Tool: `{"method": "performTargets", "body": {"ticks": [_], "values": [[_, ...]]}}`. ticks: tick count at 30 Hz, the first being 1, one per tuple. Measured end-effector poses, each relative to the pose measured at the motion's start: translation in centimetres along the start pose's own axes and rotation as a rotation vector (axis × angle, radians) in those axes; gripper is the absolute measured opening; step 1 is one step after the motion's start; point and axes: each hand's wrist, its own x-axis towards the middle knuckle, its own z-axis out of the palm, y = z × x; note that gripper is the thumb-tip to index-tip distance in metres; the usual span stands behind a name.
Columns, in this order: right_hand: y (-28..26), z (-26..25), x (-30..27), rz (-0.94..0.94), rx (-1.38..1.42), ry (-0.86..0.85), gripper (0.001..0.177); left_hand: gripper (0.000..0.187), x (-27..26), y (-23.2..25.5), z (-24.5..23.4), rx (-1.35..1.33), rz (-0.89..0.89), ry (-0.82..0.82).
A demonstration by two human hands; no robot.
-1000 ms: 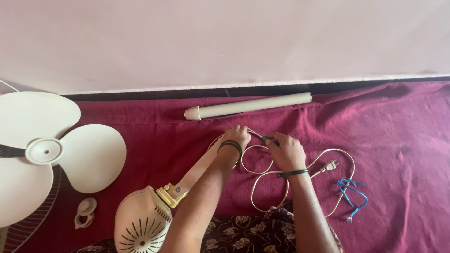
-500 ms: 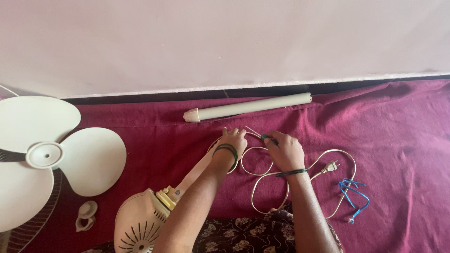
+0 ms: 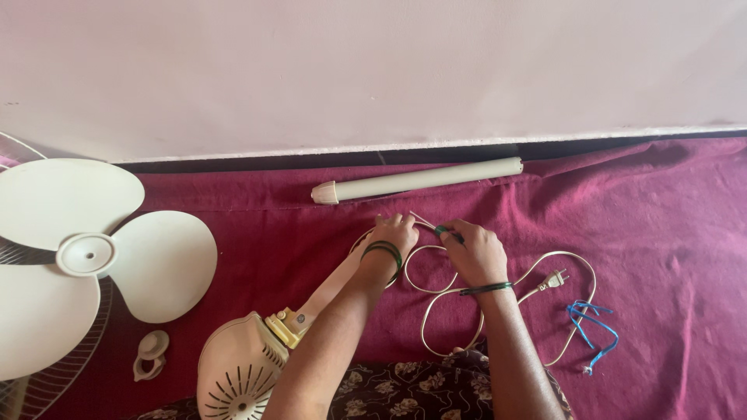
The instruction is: The person sits on a maroon cloth and uses a screwdriver to remove screws from the base of a disassembled electric fan. They open the base cover, adjust internal wiring, then close the cover and re-secure it with screws.
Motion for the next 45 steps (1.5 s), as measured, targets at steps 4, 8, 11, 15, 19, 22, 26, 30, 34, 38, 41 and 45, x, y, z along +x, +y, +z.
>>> {"method": "performTargets", "body": {"ticks": [4,8,11,15,19,22,26,30,34,38,41,45], "values": [[0.3,0.0,0.2,0.016,0.017,0.007,0.029,0.047,0.2,0.0,0.5,-0.004,0.032,0.072],[1.2,-1.7,0.7,0.046,0.066,0.104,0.028,0.037,0.4,0.3,1.8,0.1,0.106,0.275],[2.6,-4.1,0.6,0.114,0.171,0.206,0.025,0.024,1.1,1.8,3.1,0.011,0.132,0.49],[4.2,-6.6,0.1,0.08,0.38,0.364,0.024,0.016,3.6,7.3,4.9,-0.367,0.13,0.488],[4.4,-7.5,-0.3,0.16,0.501,0.343,0.026,0.008,6.5,11.3,6.2,-0.528,0.058,0.571],[3.9,-7.4,-0.2,0.146,0.513,0.33,0.026,0.008,7.8,12.0,7.1,-0.542,0.019,0.618],[3.9,-7.3,-0.1,0.167,0.515,0.319,0.026,0.015,7.9,11.8,7.8,-0.6,0.061,0.655],[4.0,-7.1,0.1,0.135,0.548,0.299,0.026,0.028,5.2,10.2,7.1,-0.668,0.07,0.624],[3.8,-6.3,0.0,0.158,0.459,0.258,0.026,0.023,-3.0,8.1,7.5,-0.844,0.041,0.683],[3.4,-4.2,-0.1,0.07,0.278,0.165,0.027,0.028,-13.1,7.7,10.4,-1.033,-0.092,0.737],[2.8,-1.1,-0.8,-0.021,0.07,0.084,0.028,0.041,-18.8,7.1,13.8,-1.435,-0.416,0.552],[2.0,3.0,-2.3,0.04,-0.099,-0.132,0.03,0.072,-21.6,5.6,17.4,-1.745,-0.667,0.638]]}}
